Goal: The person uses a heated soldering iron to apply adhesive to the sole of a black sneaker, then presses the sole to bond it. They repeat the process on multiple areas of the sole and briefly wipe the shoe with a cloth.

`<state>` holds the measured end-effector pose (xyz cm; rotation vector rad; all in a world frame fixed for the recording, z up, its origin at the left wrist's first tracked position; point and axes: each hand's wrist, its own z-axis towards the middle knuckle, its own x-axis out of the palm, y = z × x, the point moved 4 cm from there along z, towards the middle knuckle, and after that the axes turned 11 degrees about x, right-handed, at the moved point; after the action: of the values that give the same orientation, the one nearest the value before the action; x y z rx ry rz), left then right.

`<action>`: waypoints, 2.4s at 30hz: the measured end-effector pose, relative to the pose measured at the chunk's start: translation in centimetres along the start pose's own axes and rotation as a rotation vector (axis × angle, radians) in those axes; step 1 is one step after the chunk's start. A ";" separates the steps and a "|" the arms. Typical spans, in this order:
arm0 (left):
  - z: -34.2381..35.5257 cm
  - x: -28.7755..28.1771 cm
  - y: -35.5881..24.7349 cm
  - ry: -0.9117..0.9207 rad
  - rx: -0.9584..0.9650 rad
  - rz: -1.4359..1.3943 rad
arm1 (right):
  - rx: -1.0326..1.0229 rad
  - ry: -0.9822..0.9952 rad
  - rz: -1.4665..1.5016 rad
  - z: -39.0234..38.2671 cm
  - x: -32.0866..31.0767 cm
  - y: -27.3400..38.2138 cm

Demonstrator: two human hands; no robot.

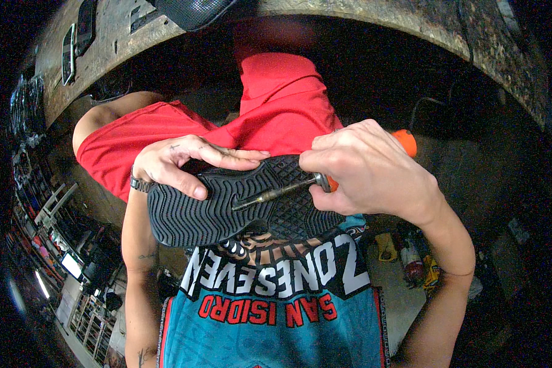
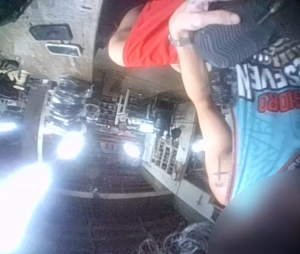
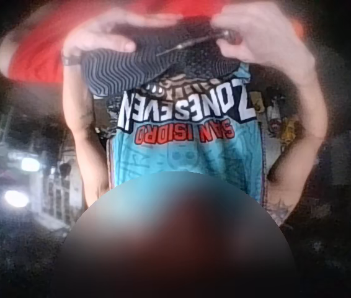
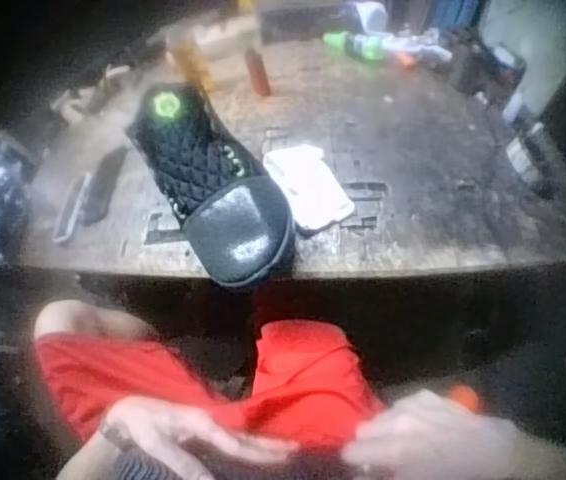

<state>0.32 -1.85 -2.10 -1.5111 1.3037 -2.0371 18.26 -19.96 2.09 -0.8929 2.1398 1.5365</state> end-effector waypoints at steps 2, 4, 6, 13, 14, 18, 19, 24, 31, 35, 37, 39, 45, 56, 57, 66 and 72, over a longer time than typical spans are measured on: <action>0.0 -0.1 0.0 0.001 -0.004 -0.002 | -0.025 0.039 0.072 -0.2 0.0 0.5; 0.0 -0.1 0.0 0.003 -0.004 0.006 | -0.046 0.083 0.131 -0.4 0.1 1.2; 0.0 -0.1 -0.1 0.007 -0.004 0.008 | -0.037 0.059 0.089 -0.7 -0.1 1.7; 0.0 -0.2 0.0 0.002 -0.007 0.003 | 0.068 -0.014 -0.080 -0.8 -1.1 1.0; 0.0 -0.2 0.0 0.002 -0.006 0.000 | 0.070 -0.028 -0.111 -0.8 -1.0 1.0; 0.0 -0.1 0.0 0.008 -0.007 0.011 | 0.052 -0.073 -0.105 -0.8 -0.7 1.2; 0.0 -0.1 0.0 0.004 -0.009 0.001 | 0.051 -0.076 -0.104 -0.8 -0.6 1.2; 0.0 -0.1 0.0 0.015 0.013 0.004 | 0.038 -0.046 -0.072 -0.6 -0.3 0.9; 0.1 0.0 0.1 0.021 0.016 -0.004 | 0.030 -0.040 -0.046 -0.6 0.0 0.5; 0.0 0.0 0.3 0.019 0.013 -0.006 | 0.014 -0.028 -0.038 -0.5 0.2 0.3; 0.0 0.0 0.3 0.021 0.014 -0.004 | 0.020 -0.008 -0.035 -0.5 0.2 0.1; 0.1 0.0 0.3 0.027 0.018 0.002 | 0.022 0.013 -0.027 -0.5 0.3 0.1; -0.1 -0.1 0.4 0.020 -0.018 0.016 | -0.033 0.071 0.073 -0.6 0.7 1.0; 0.7 0.7 -4.2 -0.083 -0.052 0.617 | 0.058 0.013 0.052 -0.9 0.3 -0.5; 0.8 1.4 -5.2 -0.094 -0.065 0.772 | 0.059 0.035 0.058 -0.9 0.5 -0.7; 2.3 5.2 -6.4 -0.212 -0.246 1.301 | 0.031 0.025 0.128 -1.2 0.9 -1.3; 2.8 5.6 -6.9 -0.174 -0.296 1.339 | 0.007 -0.033 0.267 -1.6 1.4 -1.8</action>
<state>2.40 -3.22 6.87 -0.4833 1.8218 -0.8457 18.54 -22.21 0.51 -0.5927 2.3127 1.6515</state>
